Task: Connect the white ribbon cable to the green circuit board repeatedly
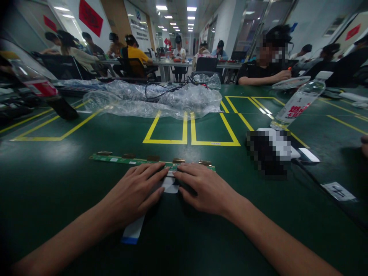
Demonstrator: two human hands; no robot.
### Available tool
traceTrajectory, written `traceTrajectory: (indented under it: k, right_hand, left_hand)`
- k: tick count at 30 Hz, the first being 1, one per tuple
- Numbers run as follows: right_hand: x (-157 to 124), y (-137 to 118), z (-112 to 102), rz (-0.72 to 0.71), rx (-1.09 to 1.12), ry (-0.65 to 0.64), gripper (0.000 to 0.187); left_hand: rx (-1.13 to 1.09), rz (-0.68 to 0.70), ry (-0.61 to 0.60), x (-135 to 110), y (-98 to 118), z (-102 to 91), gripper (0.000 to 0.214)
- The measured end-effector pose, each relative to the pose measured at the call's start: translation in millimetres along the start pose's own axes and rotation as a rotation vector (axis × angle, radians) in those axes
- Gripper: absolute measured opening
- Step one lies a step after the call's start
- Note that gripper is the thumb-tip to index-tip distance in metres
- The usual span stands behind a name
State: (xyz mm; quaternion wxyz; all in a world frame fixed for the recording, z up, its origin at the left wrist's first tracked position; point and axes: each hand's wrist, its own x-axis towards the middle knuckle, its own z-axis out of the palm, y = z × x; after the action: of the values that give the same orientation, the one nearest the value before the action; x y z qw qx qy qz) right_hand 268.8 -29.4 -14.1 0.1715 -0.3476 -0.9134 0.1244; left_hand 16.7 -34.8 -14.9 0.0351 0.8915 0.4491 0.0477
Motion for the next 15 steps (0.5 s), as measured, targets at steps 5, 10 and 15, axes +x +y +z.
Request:
traceTrajectory:
  k: [5,10,15]
  right_hand:
    - [-0.7,-1.7,-1.5,0.01,-0.057,0.093,0.038]
    - [-1.6,-2.1,-2.1,0.019,-0.036,0.109,0.035]
    - [-1.2,-6.7,-0.9,0.009,0.005,0.108,0.034]
  left_hand:
    - [0.003,-0.087,0.004,-10.5,-22.0,-1.4,0.048]
    - [0.021,-0.239,0.049,-47.1,-82.1,-3.2,0.054]
    - [0.061,-0.482,0.076,-105.9,-161.9,-16.3,0.057]
